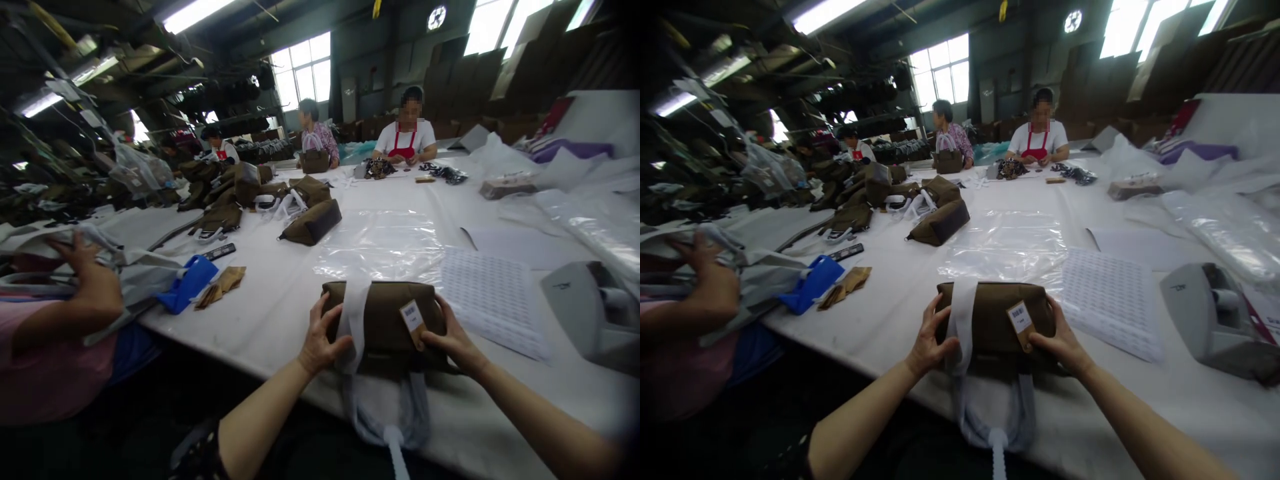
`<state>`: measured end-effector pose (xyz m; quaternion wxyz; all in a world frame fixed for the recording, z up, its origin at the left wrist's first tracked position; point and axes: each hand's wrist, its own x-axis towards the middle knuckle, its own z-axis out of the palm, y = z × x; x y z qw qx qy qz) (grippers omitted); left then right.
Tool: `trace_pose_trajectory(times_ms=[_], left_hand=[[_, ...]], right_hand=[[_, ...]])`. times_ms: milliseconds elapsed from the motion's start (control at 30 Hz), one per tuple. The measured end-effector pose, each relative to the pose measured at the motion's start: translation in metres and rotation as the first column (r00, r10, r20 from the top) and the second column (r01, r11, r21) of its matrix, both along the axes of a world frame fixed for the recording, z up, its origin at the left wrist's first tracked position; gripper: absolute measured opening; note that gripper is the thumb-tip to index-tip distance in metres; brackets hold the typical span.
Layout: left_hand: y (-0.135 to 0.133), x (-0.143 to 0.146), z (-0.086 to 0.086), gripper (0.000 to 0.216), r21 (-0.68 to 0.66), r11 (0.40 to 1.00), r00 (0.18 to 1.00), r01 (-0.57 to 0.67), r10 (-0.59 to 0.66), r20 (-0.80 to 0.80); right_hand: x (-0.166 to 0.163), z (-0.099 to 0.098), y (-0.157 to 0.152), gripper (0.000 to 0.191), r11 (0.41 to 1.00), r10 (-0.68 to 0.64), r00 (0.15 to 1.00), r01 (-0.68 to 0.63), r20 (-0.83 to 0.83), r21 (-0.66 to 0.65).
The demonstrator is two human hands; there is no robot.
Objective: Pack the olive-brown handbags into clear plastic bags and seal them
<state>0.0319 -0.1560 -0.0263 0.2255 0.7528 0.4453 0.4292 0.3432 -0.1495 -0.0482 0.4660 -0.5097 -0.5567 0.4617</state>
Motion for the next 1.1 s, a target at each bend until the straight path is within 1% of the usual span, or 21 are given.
trace_pose_trajectory(times_ms=[100,167,200,267,300,333,400,433,467,500,567,600,633,700,733,800,867,900,933,1000,1100], left_hand=[[-0.029,0.006,-0.006,0.057,0.048,0.998,0.995,-0.039,0.043,-0.095],[-0.035,0.006,-0.003,0.057,0.032,0.999,0.992,-0.043,0.047,-0.115],[-0.034,0.007,-0.001,0.059,0.021,0.998,0.992,-0.056,0.058,-0.108],[-0.026,0.010,0.006,0.061,0.037,0.991,0.989,-0.126,0.128,-0.069],[-0.022,0.014,0.010,0.058,0.081,0.983,0.985,-0.162,0.167,-0.049],[-0.019,0.018,0.015,0.051,0.143,0.975,0.983,-0.172,0.179,-0.043],[-0.018,0.028,0.026,0.035,0.254,0.964,0.990,-0.079,0.106,-0.093],[-0.020,0.035,0.032,0.033,0.264,0.965,0.990,-0.004,0.041,-0.137],[-0.022,0.041,0.037,0.033,0.235,0.970,0.984,0.057,-0.016,-0.175],[-0.024,0.047,0.042,0.034,0.183,0.979,0.979,0.087,-0.050,-0.199],[-0.027,0.057,0.047,0.036,0.100,0.994,0.980,0.054,-0.033,-0.199],[-0.026,0.060,0.049,0.037,0.084,0.996,0.983,0.032,-0.016,-0.184],[-0.024,0.060,0.049,0.037,0.074,0.997,0.987,0.027,-0.015,-0.161],[-0.018,0.056,0.047,0.032,0.034,0.999,0.998,0.016,-0.014,-0.061],[-0.013,0.051,0.047,0.028,-0.007,1.000,1.000,-0.027,0.027,0.005],[0.000,0.036,0.046,0.023,-0.130,0.967,0.969,-0.219,0.232,0.088],[0.015,0.022,0.046,0.028,-0.250,0.876,0.900,-0.412,0.434,0.036],[0.022,0.018,0.046,0.032,-0.293,0.837,0.878,-0.463,0.477,-0.025],[0.029,0.015,0.045,0.036,-0.322,0.815,0.872,-0.481,0.482,-0.084],[0.041,0.016,0.044,0.036,-0.345,0.816,0.886,-0.463,0.441,-0.145],[0.053,0.017,0.038,0.028,-0.321,0.842,0.901,-0.432,0.419,-0.114]], right_hand=[[0.001,-0.017,-0.033,0.098,1.000,-0.017,0.997,0.016,0.072,0.016],[-0.003,-0.017,-0.050,0.091,0.997,-0.064,0.983,0.056,0.170,0.046],[-0.007,-0.014,-0.054,0.085,0.991,-0.113,0.963,0.094,0.244,0.091],[-0.016,-0.005,-0.052,0.070,0.952,-0.244,0.876,0.135,0.416,0.273],[-0.022,0.001,-0.047,0.063,0.915,-0.302,0.811,0.098,0.502,0.392],[-0.028,0.008,-0.041,0.058,0.869,-0.337,0.740,0.007,0.582,0.495],[-0.040,0.018,-0.027,0.052,0.785,-0.345,0.613,-0.227,0.711,0.576],[-0.045,0.022,-0.020,0.051,0.763,-0.341,0.568,-0.298,0.749,0.573],[-0.050,0.024,-0.016,0.051,0.762,-0.346,0.547,-0.310,0.762,0.569],[-0.053,0.026,-0.012,0.053,0.772,-0.366,0.550,-0.271,0.751,0.575],[-0.058,0.026,-0.008,0.060,0.770,-0.443,0.575,-0.149,0.688,0.620],[-0.060,0.026,-0.007,0.063,0.749,-0.462,0.577,-0.154,0.673,0.645],[-0.061,0.026,-0.006,0.066,0.723,-0.446,0.568,-0.227,0.691,0.653],[-0.065,0.029,-0.002,0.065,0.659,-0.357,0.500,-0.464,0.789,0.592],[-0.067,0.032,0.000,0.064,0.632,-0.307,0.448,-0.564,0.840,0.532],[-0.071,0.036,0.006,0.064,0.617,-0.248,0.369,-0.652,0.896,0.440],[-0.074,0.039,0.010,0.065,0.626,-0.258,0.355,-0.646,0.898,0.436],[-0.075,0.040,0.011,0.064,0.629,-0.265,0.355,-0.641,0.897,0.440],[-0.076,0.040,0.012,0.064,0.633,-0.271,0.356,-0.634,0.895,0.444],[-0.076,0.039,0.012,0.063,0.636,-0.279,0.354,-0.628,0.893,0.448],[-0.075,0.038,0.011,0.062,0.632,-0.282,0.345,-0.635,0.895,0.444]])
